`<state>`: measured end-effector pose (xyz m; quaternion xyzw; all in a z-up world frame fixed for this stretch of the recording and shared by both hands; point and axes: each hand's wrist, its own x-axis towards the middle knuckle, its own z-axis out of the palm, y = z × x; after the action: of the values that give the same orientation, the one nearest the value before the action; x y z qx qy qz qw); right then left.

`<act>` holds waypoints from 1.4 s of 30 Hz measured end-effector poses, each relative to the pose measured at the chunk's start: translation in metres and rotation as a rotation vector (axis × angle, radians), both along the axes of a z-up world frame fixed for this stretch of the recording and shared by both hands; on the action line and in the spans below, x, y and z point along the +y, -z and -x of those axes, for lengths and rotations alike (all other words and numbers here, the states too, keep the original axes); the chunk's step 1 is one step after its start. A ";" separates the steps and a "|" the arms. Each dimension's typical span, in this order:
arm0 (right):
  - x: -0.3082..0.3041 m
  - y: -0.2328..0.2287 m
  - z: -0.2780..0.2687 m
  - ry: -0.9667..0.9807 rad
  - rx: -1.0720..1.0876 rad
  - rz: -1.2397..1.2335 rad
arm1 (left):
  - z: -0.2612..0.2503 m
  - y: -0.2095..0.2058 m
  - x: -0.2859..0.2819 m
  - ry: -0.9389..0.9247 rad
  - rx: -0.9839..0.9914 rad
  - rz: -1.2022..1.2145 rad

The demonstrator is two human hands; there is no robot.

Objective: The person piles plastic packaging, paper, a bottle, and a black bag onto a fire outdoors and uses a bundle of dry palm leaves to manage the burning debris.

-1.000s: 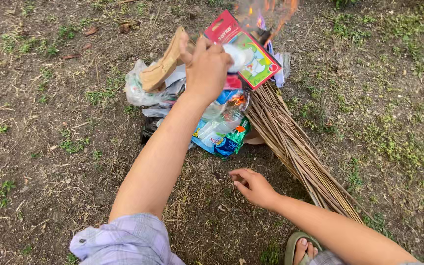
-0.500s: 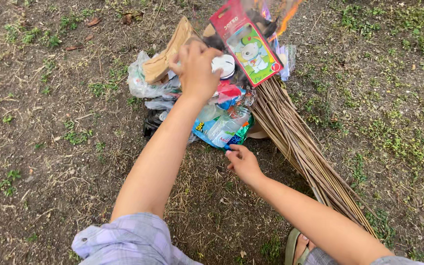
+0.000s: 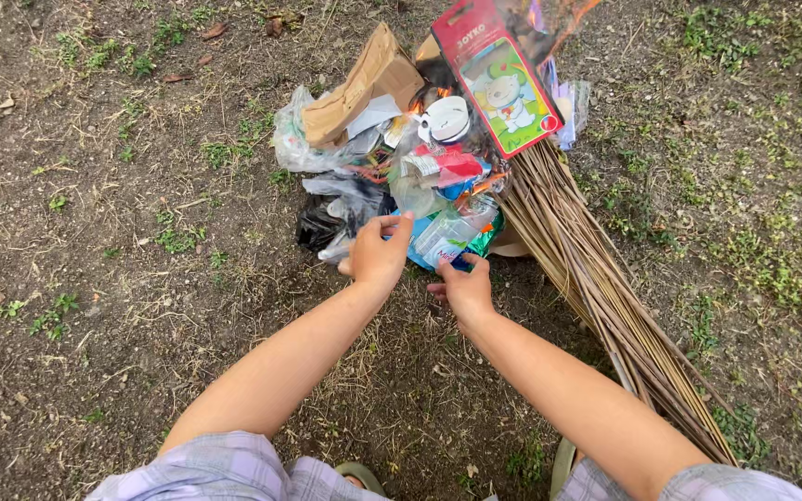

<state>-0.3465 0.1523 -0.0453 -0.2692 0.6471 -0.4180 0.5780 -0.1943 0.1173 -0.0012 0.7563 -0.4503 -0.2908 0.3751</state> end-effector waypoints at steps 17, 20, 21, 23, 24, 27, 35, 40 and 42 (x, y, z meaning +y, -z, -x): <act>-0.042 -0.019 0.015 0.227 0.023 0.337 | 0.038 -0.004 -0.065 0.003 0.002 0.013; -0.057 -0.018 0.026 0.232 0.040 0.358 | 0.041 -0.026 -0.070 -0.076 0.014 -0.068; -0.062 -0.018 0.030 0.228 0.050 0.364 | 0.041 -0.031 -0.071 -0.082 0.001 -0.093; -0.066 -0.019 0.037 0.210 0.053 0.377 | 0.042 -0.041 -0.070 -0.093 -0.025 -0.146; -0.066 -0.020 0.039 0.201 0.054 0.382 | 0.042 -0.044 -0.066 -0.105 0.010 -0.168; -0.056 -0.023 0.040 0.195 0.077 0.370 | 0.039 -0.050 -0.059 -0.157 0.078 -0.159; -0.037 -0.036 0.036 0.190 0.034 0.301 | 0.034 -0.050 -0.033 -0.152 0.083 -0.008; -0.034 -0.032 0.033 0.191 0.020 0.300 | 0.024 -0.020 -0.041 -0.149 0.096 0.077; -0.031 -0.031 0.034 0.189 0.029 0.299 | 0.022 -0.004 -0.043 -0.157 0.073 0.117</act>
<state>-0.3802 0.1214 -0.0148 -0.2964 0.6083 -0.5581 0.4802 -0.2160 0.0745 0.0025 0.7550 -0.3918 -0.2609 0.4564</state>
